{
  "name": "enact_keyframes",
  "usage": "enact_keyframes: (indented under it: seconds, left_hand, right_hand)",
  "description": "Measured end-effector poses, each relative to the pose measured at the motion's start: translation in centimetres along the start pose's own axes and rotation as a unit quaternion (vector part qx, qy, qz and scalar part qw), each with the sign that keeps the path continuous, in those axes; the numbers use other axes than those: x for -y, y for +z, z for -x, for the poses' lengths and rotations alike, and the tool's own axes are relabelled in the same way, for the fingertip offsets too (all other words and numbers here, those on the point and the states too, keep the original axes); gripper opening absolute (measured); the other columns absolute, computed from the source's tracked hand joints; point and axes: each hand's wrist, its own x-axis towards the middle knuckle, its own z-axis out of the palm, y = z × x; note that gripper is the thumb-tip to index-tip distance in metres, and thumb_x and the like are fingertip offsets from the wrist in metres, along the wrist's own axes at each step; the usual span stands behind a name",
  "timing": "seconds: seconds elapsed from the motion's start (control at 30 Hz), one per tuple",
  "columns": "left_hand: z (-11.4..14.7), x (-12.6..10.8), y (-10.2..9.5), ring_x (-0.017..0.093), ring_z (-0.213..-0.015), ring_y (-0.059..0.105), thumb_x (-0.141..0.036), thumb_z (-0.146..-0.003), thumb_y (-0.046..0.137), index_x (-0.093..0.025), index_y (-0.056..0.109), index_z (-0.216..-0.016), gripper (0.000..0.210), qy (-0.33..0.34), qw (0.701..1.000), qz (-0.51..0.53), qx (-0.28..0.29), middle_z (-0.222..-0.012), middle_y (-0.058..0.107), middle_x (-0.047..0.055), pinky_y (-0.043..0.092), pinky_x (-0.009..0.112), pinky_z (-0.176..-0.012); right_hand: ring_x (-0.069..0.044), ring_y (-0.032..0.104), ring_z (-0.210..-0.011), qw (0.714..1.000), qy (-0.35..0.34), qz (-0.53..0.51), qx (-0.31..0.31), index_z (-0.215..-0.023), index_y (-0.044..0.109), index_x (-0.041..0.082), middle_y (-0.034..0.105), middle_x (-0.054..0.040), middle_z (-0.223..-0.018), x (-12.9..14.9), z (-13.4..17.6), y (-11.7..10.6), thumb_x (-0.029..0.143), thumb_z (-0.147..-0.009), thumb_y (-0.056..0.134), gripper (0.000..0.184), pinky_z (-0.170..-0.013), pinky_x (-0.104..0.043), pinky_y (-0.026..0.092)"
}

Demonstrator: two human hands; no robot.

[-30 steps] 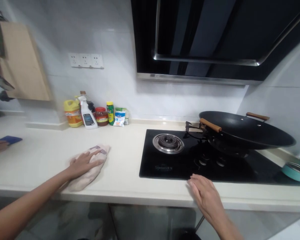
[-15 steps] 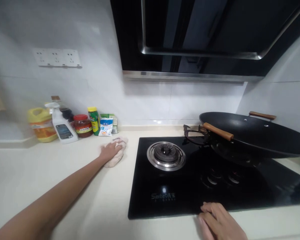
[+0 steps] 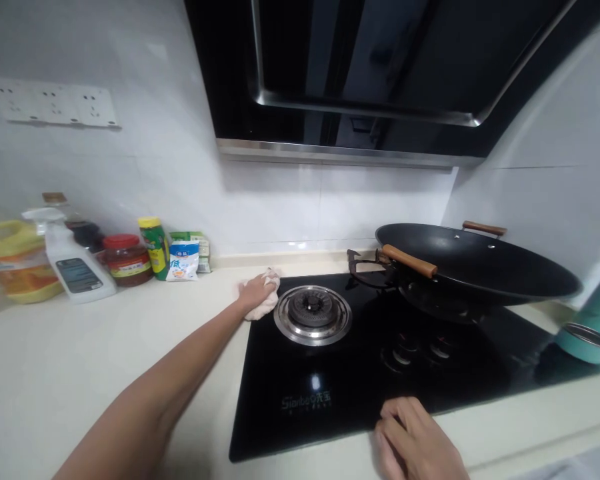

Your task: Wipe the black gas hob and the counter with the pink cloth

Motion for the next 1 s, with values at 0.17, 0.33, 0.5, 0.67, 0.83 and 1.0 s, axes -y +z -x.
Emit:
enact_keyframes:
  seconds: [0.17,0.33,0.5,0.67,0.83,1.0]
  left_hand:
    - [3.9,-3.1,0.0,0.035,-0.146,0.038,-0.054,-0.096,0.031,-0.027,0.05,-0.146,0.06,0.03,0.999,-0.016,0.026,-0.16,0.044,0.01,0.029,0.058,-0.115]
    - [9.1,-5.0,-0.1,0.033,-0.146,0.038,-0.051,-0.097,0.029,-0.024,0.042,-0.151,0.062,0.039,0.999,-0.023,0.022,-0.161,0.042,0.011,0.028,0.056,-0.116]
    - [14.8,-6.6,-0.3,0.034,-0.147,0.036,-0.049,-0.096,0.031,-0.024,0.042,-0.151,0.062,0.041,0.999,-0.022,0.008,-0.16,0.044,0.012,0.028,0.057,-0.116]
    - [20.5,-10.5,0.3,0.034,-0.146,0.036,-0.049,-0.095,0.034,-0.026,0.048,-0.148,0.059,0.083,0.996,-0.011,0.022,-0.158,0.046,0.011,0.022,0.058,-0.118]
    - [24.3,-18.0,2.7,0.031,-0.148,0.034,-0.056,-0.093,0.04,-0.036,0.047,-0.148,0.059,0.19,0.979,0.009,0.068,-0.162,0.041,0.004,0.022,0.059,-0.119]
    - [25.7,-22.9,4.2,0.033,-0.146,0.035,-0.05,-0.093,0.041,-0.033,0.046,-0.149,0.058,0.271,0.959,0.041,0.073,-0.16,0.043,0.009,0.02,0.064,-0.118]
  right_hand:
    - [-0.02,0.06,-0.077,1.0,0.027,-0.002,0.003,-0.084,0.062,0.027,0.063,-0.006,-0.088,1.0,-0.2,0.0,0.029,-0.1,0.047,0.022,-0.065,-0.034,0.053]
    - [-0.02,0.058,-0.083,0.999,0.048,0.015,0.008,-0.083,0.06,0.024,0.062,-0.007,-0.093,1.1,0.2,0.2,0.028,-0.102,0.044,0.025,-0.075,-0.037,0.051]
    - [-0.024,0.058,-0.093,0.997,0.061,0.037,-0.008,-0.082,0.064,0.024,0.064,-0.0086,-0.103,1.1,0.3,0.0,0.037,-0.101,0.046,0.029,-0.076,-0.038,0.046]
    - [-0.027,0.056,-0.108,0.995,0.092,0.007,-0.021,-0.108,0.066,0.025,0.065,-0.0098,-0.116,1.0,0.5,-0.5,0.045,-0.102,0.044,0.03,-0.086,-0.041,0.043]
    - [-0.03,0.052,-0.118,0.989,0.134,-0.003,-0.064,-0.12,0.061,0.023,0.061,-0.0118,-0.128,0.8,0.8,-0.1,0.046,-0.102,0.038,0.037,-0.097,-0.046,0.038]
    - [-0.031,0.051,-0.12,0.975,0.169,-0.028,-0.141,-0.121,0.061,0.02,0.06,-0.014,-0.129,-0.4,1.2,0.4,0.048,-0.101,0.033,0.044,-0.102,-0.05,0.037]
